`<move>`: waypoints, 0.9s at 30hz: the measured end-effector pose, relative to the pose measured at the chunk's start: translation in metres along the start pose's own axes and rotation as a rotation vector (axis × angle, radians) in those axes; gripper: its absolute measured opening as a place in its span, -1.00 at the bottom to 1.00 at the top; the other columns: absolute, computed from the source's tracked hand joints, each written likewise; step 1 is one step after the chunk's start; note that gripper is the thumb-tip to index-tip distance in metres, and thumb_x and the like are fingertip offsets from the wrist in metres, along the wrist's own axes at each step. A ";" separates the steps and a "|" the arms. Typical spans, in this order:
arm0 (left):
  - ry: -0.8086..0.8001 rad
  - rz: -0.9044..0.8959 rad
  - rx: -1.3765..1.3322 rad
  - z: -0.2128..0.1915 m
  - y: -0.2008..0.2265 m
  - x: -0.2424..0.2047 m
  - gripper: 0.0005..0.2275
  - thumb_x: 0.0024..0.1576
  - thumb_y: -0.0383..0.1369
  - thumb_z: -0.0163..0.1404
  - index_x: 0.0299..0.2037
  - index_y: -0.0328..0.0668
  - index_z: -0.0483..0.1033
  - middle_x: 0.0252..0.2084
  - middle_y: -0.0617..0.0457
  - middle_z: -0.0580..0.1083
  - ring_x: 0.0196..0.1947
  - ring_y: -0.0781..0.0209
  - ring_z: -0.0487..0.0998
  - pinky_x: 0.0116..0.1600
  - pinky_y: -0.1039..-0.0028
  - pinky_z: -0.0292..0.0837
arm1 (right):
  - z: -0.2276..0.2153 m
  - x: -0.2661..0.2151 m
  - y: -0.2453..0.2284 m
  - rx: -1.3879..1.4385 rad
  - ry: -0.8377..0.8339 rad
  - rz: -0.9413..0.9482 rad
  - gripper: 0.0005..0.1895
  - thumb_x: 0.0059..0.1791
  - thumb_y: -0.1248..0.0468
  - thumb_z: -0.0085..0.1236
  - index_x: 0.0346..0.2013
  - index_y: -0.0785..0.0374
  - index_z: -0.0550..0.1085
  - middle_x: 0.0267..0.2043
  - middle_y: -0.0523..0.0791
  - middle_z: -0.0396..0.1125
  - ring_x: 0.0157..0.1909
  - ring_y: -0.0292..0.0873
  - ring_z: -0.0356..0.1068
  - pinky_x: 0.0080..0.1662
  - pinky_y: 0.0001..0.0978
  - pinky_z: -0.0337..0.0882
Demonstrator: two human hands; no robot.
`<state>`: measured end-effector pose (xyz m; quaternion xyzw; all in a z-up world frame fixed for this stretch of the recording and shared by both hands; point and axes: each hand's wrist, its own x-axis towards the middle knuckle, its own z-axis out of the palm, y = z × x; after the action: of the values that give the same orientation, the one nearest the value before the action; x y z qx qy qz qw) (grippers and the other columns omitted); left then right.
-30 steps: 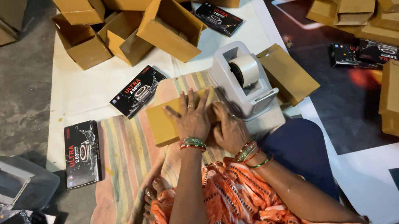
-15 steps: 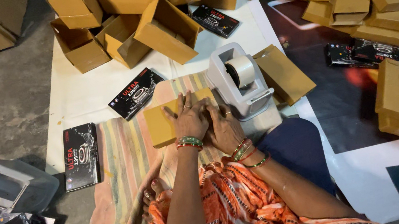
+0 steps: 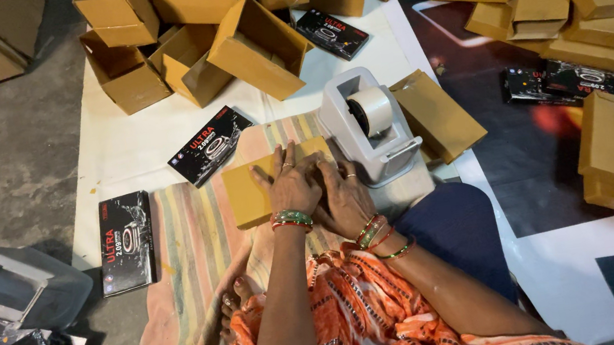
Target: The person packs smart watches into small cardboard boxes. They open the product packaging, place the watch and accessories inside a brown shipping box, close the flaps, and seal the box with packing tape using a tape dispenser.
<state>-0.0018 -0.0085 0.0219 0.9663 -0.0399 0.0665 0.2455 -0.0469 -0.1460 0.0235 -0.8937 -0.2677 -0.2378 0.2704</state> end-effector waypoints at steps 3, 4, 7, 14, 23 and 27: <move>-0.037 -0.019 0.005 -0.005 0.002 0.002 -0.52 -0.09 -0.38 0.06 0.07 0.38 0.58 0.48 0.12 0.16 0.51 0.11 0.00 0.40 -0.40 -0.63 | 0.003 0.001 0.004 0.054 -0.032 0.111 -0.11 -0.11 0.15 0.29 0.35 0.41 0.05 0.03 0.21 0.38 0.10 0.39 0.26 0.08 0.13 0.32; -0.059 -0.029 0.010 -0.005 0.002 0.001 -0.51 -0.11 -0.40 0.06 0.08 0.40 0.58 0.48 0.13 0.16 0.51 0.12 -0.01 0.40 -0.40 -0.64 | 0.004 -0.001 0.006 0.044 -0.041 0.095 -0.14 -0.11 0.16 0.29 0.33 0.38 0.07 0.03 0.17 0.37 0.10 0.37 0.27 0.13 0.14 0.32; -0.043 -0.031 0.009 -0.002 0.002 -0.002 -0.54 -0.08 -0.36 0.08 0.08 0.37 0.57 0.49 0.15 0.16 0.52 0.11 0.00 0.43 -0.39 -0.61 | 0.008 -0.011 0.012 0.033 -0.044 0.082 -0.22 -0.12 0.20 0.29 0.28 0.30 0.12 0.07 0.12 0.35 0.14 0.32 0.29 0.20 0.12 0.32; -0.041 -0.026 0.045 0.000 -0.001 0.001 -0.59 -0.05 -0.25 0.09 0.07 0.36 0.58 0.48 0.14 0.14 0.51 0.12 -0.01 0.40 -0.40 -0.58 | 0.013 -0.013 0.018 0.158 0.180 0.139 -0.31 -0.04 0.27 0.11 0.31 0.48 0.15 0.37 0.33 0.10 0.28 0.37 0.22 0.21 0.02 0.32; 0.252 -0.141 -0.066 0.024 0.002 0.016 -0.81 -0.10 -0.05 0.28 -0.35 0.23 0.72 0.22 0.17 0.48 0.35 0.14 0.31 0.43 -0.36 -0.41 | 0.029 -0.014 0.043 0.066 0.098 0.229 -0.59 0.08 0.29 0.00 0.23 0.31 0.36 0.24 0.13 0.36 0.23 0.19 0.37 0.21 -0.07 0.38; 0.367 -0.172 -0.106 0.029 0.001 0.023 -0.88 -0.17 -0.15 0.33 -0.47 0.22 0.70 0.04 0.21 0.59 0.24 0.17 0.42 0.40 -0.33 -0.32 | 0.037 -0.021 0.049 0.115 0.138 0.175 -0.53 0.09 0.31 0.00 0.31 0.29 0.34 0.27 0.14 0.33 0.27 0.16 0.35 0.24 -0.08 0.36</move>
<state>0.0235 -0.0239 0.0007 0.9235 0.0847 0.2180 0.3040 -0.0223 -0.1660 -0.0335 -0.8782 -0.1824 -0.2586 0.3586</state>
